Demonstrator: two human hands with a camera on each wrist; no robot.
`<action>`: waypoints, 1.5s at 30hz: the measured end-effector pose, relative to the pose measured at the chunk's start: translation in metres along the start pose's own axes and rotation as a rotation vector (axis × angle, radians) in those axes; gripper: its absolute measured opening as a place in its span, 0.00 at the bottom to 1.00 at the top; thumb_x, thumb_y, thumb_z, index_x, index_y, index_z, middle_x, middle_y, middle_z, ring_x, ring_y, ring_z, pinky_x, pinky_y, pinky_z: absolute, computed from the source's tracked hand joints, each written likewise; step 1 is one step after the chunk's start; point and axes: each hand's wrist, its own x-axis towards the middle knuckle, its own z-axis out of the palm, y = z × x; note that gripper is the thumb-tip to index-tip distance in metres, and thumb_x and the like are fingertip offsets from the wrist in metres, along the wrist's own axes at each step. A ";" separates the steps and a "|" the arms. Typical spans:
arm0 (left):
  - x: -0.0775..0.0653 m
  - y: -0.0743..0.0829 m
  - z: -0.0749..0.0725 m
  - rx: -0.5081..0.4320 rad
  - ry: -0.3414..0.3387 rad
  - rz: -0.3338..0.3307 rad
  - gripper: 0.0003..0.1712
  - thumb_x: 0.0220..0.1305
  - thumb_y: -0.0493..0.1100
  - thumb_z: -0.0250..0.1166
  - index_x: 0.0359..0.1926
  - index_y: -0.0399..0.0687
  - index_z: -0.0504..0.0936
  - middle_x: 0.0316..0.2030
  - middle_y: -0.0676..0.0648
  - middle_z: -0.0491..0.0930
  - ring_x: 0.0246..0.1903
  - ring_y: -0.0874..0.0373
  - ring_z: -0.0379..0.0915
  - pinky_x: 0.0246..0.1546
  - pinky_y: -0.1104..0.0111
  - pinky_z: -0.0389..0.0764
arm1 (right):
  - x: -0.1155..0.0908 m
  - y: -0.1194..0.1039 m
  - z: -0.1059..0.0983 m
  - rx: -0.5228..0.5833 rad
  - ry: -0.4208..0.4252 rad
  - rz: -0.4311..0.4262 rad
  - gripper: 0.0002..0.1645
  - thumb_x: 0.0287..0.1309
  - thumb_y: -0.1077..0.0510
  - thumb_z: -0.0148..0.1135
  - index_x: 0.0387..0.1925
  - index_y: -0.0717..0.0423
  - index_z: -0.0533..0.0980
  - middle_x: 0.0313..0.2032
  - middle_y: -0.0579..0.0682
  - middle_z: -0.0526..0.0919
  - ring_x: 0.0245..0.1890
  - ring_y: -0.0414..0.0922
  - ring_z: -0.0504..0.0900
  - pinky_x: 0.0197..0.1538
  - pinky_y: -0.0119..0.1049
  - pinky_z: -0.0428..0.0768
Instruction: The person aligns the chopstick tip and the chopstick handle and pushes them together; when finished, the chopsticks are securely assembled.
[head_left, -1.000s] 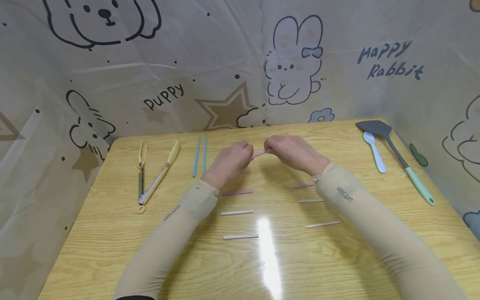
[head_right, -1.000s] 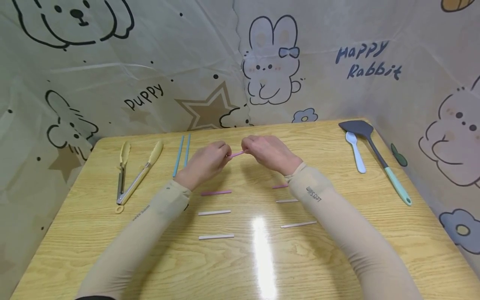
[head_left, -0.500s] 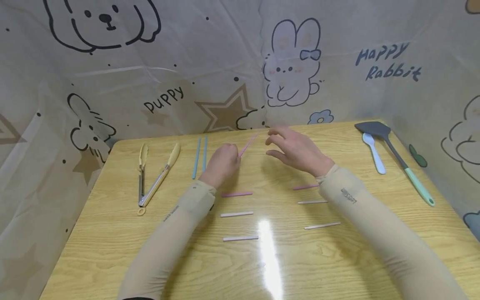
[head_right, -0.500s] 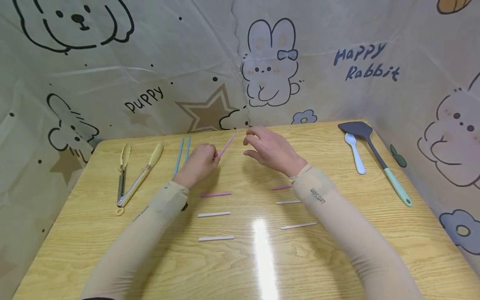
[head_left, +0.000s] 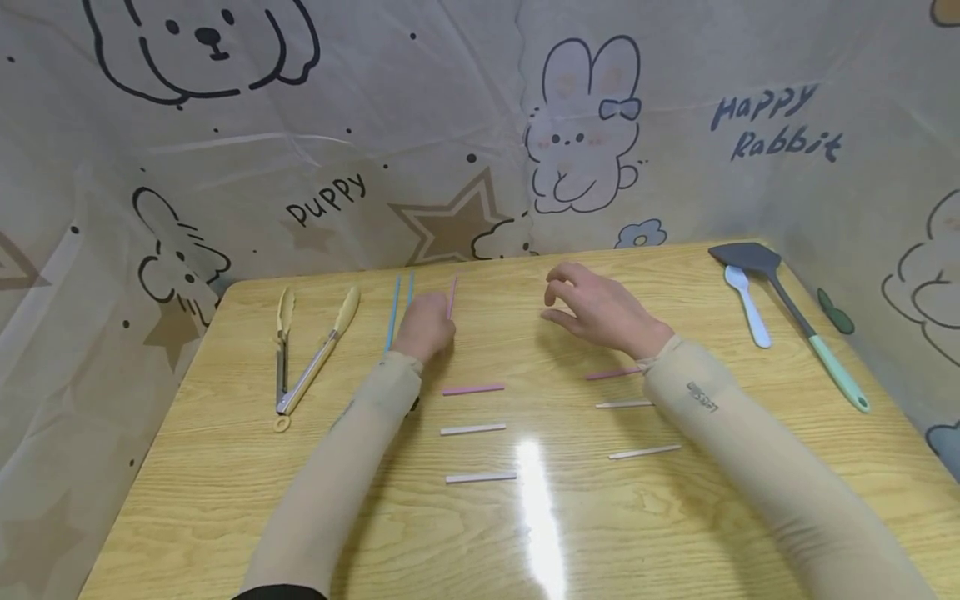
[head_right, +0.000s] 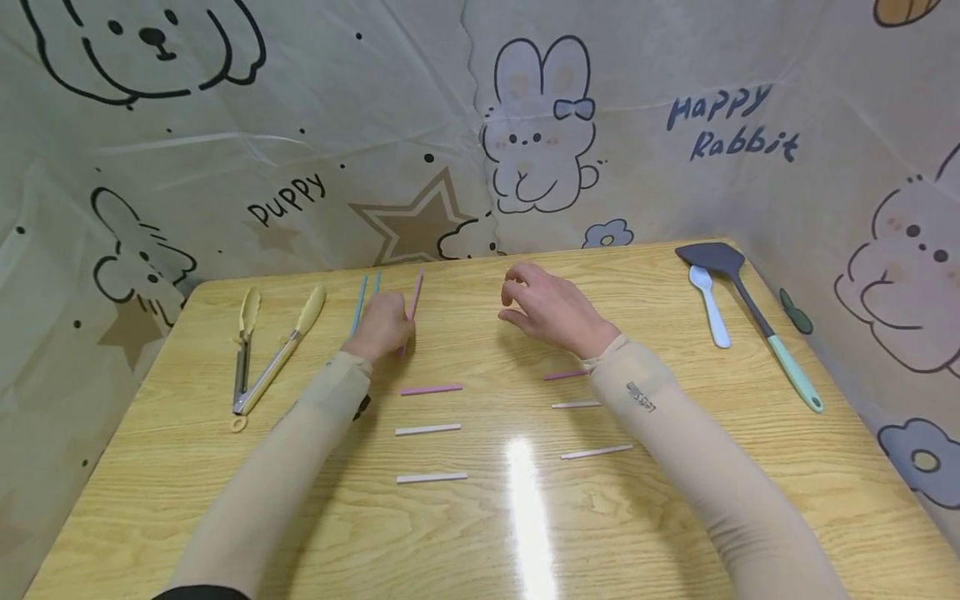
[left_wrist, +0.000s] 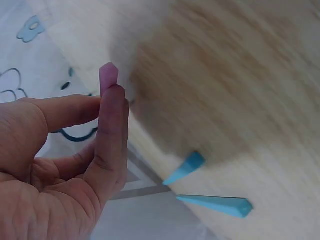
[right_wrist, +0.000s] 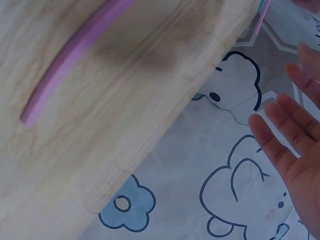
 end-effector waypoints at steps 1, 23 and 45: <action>0.001 -0.001 0.000 -0.007 -0.003 -0.009 0.03 0.62 0.24 0.57 0.37 0.31 0.75 0.23 0.41 0.78 0.18 0.51 0.78 0.18 0.70 0.80 | -0.001 0.000 0.000 -0.002 -0.009 0.008 0.11 0.61 0.52 0.69 0.38 0.54 0.79 0.51 0.54 0.77 0.46 0.51 0.78 0.38 0.42 0.82; 0.014 -0.012 -0.002 -0.019 0.011 -0.060 0.12 0.61 0.26 0.60 0.46 0.24 0.74 0.23 0.41 0.79 0.19 0.52 0.79 0.20 0.70 0.80 | -0.007 0.001 0.005 0.024 -0.097 0.067 0.12 0.63 0.51 0.67 0.39 0.56 0.80 0.54 0.57 0.76 0.49 0.53 0.78 0.43 0.46 0.82; 0.015 -0.014 0.000 -0.012 0.015 -0.035 0.11 0.66 0.28 0.58 0.47 0.22 0.75 0.19 0.42 0.79 0.17 0.53 0.79 0.20 0.72 0.81 | -0.016 0.006 0.001 0.011 -0.157 0.118 0.14 0.65 0.48 0.65 0.41 0.55 0.81 0.54 0.55 0.76 0.47 0.51 0.80 0.44 0.46 0.82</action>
